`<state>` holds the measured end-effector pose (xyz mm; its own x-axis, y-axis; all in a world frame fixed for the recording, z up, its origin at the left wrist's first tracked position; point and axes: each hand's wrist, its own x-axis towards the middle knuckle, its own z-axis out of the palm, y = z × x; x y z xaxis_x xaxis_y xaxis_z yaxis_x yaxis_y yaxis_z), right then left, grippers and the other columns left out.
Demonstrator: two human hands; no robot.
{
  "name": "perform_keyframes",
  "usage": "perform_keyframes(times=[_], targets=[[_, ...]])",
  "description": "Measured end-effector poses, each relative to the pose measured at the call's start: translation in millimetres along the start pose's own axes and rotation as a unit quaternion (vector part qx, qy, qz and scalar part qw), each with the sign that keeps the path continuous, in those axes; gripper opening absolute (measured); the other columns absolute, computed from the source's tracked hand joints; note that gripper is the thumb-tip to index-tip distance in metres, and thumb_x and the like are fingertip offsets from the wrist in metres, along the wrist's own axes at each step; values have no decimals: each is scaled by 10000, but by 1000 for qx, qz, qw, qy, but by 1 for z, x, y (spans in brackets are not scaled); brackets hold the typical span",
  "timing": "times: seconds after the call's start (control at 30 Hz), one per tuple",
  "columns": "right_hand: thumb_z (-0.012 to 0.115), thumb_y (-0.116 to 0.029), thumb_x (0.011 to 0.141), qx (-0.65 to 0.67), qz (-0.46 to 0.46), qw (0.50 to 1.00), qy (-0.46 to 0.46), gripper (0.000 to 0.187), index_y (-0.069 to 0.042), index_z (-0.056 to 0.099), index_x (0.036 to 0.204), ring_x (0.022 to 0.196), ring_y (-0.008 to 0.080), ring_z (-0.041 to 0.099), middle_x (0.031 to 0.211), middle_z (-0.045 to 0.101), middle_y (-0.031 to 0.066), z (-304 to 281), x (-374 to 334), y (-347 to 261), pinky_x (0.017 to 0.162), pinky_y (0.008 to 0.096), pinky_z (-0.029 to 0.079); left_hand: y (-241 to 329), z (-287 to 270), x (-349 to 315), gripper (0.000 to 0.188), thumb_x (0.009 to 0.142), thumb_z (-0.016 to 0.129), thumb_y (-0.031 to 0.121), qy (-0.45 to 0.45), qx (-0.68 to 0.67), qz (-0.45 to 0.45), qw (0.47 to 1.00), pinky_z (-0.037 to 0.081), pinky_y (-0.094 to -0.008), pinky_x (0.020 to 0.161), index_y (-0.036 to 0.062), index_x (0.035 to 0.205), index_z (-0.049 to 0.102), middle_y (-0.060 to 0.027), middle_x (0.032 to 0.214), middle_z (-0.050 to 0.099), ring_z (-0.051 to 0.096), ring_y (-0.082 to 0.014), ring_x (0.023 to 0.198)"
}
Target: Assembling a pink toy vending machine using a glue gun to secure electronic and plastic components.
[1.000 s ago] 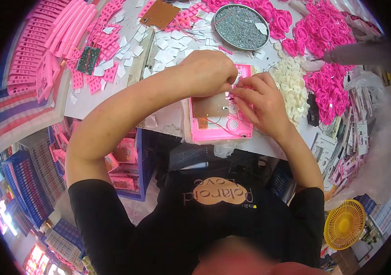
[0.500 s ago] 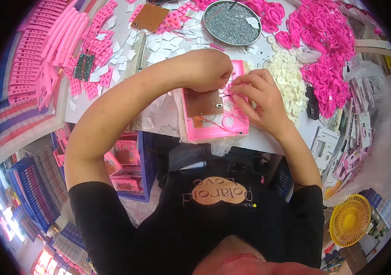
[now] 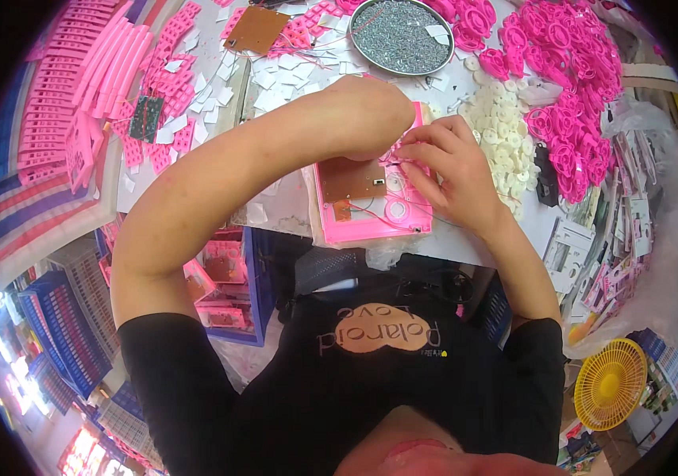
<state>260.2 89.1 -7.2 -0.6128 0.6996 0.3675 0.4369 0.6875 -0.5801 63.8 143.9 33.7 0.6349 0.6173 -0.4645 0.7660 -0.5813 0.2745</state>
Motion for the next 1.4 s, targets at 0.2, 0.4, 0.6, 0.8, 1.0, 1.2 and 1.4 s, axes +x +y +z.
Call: perform_keyframes(times=[0.2, 0.4, 0.6, 0.8, 1.0, 1.2, 1.4], targets=[[747, -83, 763, -47, -4, 999, 5, 174, -76, 736, 936, 954, 287, 592, 991, 667, 60, 4, 1, -6, 782, 368, 535, -1, 9, -3, 98, 805, 682, 139, 39, -35, -44, 998, 559, -452, 729, 67, 827, 745, -131, 845, 718, 703, -332, 846], [744, -117, 765, -140, -47, 986, -72, 191, -81, 751, 953, 969, 274, 600, 992, 647, 52, -3, 10, -17, 752, 364, 545, -12, 5, 2, 69, 767, 705, 135, 26, -89, -68, 993, 555, -439, 712, 79, 772, 746, -119, 810, 727, 705, -307, 801], [716, -159, 781, -140, -133, 966, -170, 172, -81, 754, 929, 966, 249, 593, 952, 620, 44, -18, 31, 2, 729, 365, 550, -5, 4, 2, 83, 772, 698, 135, 47, -7, -62, 997, 553, -460, 719, 66, 778, 743, -142, 824, 724, 704, -334, 803], [731, -139, 795, -22, -58, 994, -85, 128, -77, 750, 906, 900, 254, 606, 905, 621, 52, -10, 22, 4, 707, 379, 548, -18, 21, -3, 125, 825, 640, 147, 103, -45, -39, 993, 541, -498, 730, 46, 833, 714, -167, 863, 707, 688, -370, 855], [728, -89, 790, -76, -17, 992, -96, 246, -65, 744, 1034, 922, 277, 597, 969, 621, 76, 2, 19, -11, 758, 401, 536, -24, 30, -7, 131, 848, 617, 150, 147, -78, -10, 986, 533, -500, 731, 51, 839, 702, -165, 847, 699, 677, -383, 845], [719, -72, 800, -60, 36, 987, -147, 270, -45, 737, 1068, 997, 286, 583, 1049, 619, 83, -4, 24, -18, 830, 386, 524, -30, 25, -20, 147, 867, 641, 179, 233, -184, 3, 955, 546, -455, 748, 71, 910, 732, -140, 898, 715, 689, -351, 865], [720, -79, 832, -30, -1, 998, 51, 225, -42, 750, 1052, 947, 278, 636, 1012, 690, 104, -23, 15, 4, 810, 358, 524, -50, 42, -48, 222, 861, 724, 269, 445, -149, -110, 876, 528, -408, 770, 58, 932, 720, -112, 927, 708, 680, -289, 872]])
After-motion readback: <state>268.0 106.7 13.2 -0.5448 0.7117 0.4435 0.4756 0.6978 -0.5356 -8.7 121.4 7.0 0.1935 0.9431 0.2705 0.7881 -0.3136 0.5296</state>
